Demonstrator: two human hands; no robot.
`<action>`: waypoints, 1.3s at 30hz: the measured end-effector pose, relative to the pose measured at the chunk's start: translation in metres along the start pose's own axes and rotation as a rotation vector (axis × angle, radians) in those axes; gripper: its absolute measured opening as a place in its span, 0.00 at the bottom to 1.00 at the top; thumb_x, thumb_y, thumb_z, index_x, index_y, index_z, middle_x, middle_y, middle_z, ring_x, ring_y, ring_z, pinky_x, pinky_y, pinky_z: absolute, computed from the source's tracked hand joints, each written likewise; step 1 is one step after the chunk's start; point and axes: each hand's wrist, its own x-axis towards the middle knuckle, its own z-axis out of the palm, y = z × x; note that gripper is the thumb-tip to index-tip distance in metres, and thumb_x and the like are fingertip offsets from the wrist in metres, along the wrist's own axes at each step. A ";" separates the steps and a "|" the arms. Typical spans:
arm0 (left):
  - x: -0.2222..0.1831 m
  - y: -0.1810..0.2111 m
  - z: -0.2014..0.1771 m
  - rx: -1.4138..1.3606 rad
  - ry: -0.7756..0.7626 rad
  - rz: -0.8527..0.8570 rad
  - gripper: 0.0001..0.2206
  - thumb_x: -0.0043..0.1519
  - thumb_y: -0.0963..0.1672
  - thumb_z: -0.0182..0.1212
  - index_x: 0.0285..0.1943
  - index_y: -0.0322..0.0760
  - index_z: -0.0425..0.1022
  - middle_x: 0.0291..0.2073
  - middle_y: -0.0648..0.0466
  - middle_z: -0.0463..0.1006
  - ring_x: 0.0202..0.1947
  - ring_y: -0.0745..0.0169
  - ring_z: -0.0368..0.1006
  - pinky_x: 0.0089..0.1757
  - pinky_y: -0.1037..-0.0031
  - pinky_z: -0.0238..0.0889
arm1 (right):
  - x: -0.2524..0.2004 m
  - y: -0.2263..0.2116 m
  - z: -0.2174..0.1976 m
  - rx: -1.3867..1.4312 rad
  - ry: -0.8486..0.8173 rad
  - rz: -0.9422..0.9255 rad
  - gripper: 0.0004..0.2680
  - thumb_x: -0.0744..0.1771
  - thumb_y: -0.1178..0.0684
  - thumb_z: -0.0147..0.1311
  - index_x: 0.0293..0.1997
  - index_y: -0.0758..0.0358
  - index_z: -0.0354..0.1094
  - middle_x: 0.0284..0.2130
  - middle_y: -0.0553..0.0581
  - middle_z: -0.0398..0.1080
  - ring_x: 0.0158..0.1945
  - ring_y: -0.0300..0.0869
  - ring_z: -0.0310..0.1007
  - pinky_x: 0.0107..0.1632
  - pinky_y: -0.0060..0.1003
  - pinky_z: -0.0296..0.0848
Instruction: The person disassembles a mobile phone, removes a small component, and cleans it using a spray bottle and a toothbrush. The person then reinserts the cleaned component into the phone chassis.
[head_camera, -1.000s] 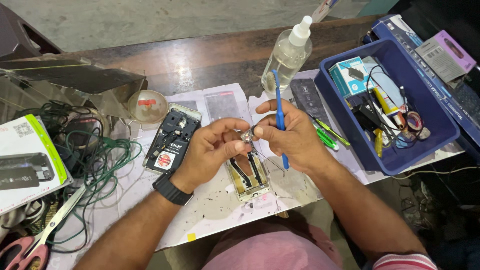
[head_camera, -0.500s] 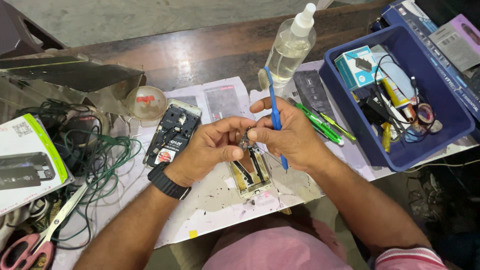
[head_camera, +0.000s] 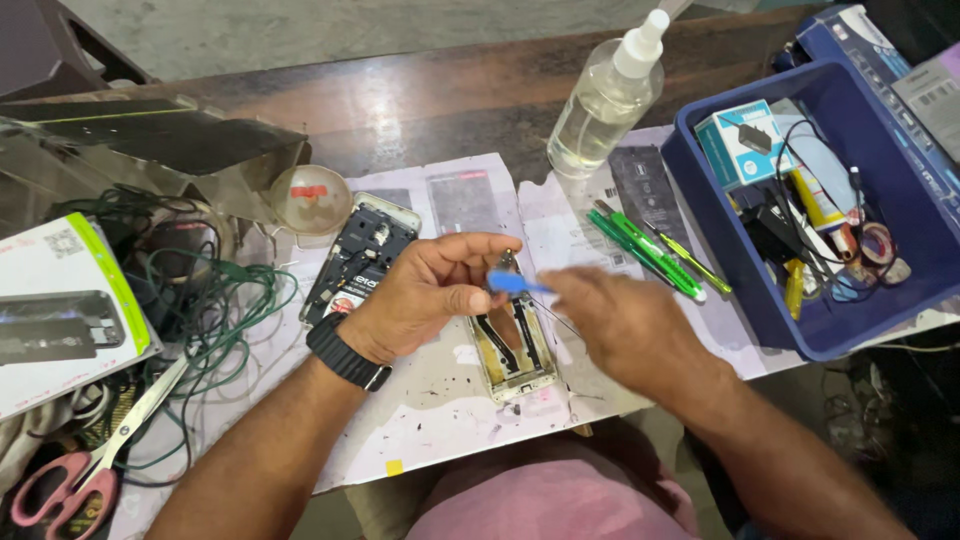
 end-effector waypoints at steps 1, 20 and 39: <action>0.000 0.000 0.001 -0.002 -0.007 -0.002 0.26 0.62 0.41 0.71 0.70 0.27 0.69 0.49 0.50 0.81 0.49 0.63 0.77 0.54 0.70 0.71 | 0.000 -0.001 -0.001 -0.010 0.010 0.012 0.13 0.66 0.58 0.57 0.56 0.62 0.68 0.39 0.63 0.75 0.33 0.53 0.76 0.32 0.44 0.74; -0.001 0.006 0.003 0.020 -0.034 -0.014 0.26 0.61 0.40 0.70 0.69 0.26 0.69 0.49 0.48 0.82 0.46 0.59 0.79 0.50 0.65 0.75 | 0.002 -0.007 -0.003 -0.007 0.111 -0.076 0.19 0.66 0.60 0.59 0.65 0.60 0.64 0.31 0.59 0.74 0.28 0.46 0.74 0.28 0.40 0.71; -0.002 0.005 0.005 -0.014 -0.051 -0.019 0.25 0.60 0.40 0.70 0.67 0.27 0.69 0.46 0.49 0.81 0.42 0.58 0.81 0.46 0.63 0.79 | 0.002 -0.001 -0.007 0.013 0.118 -0.090 0.17 0.66 0.59 0.60 0.62 0.62 0.66 0.34 0.61 0.76 0.31 0.49 0.76 0.31 0.41 0.73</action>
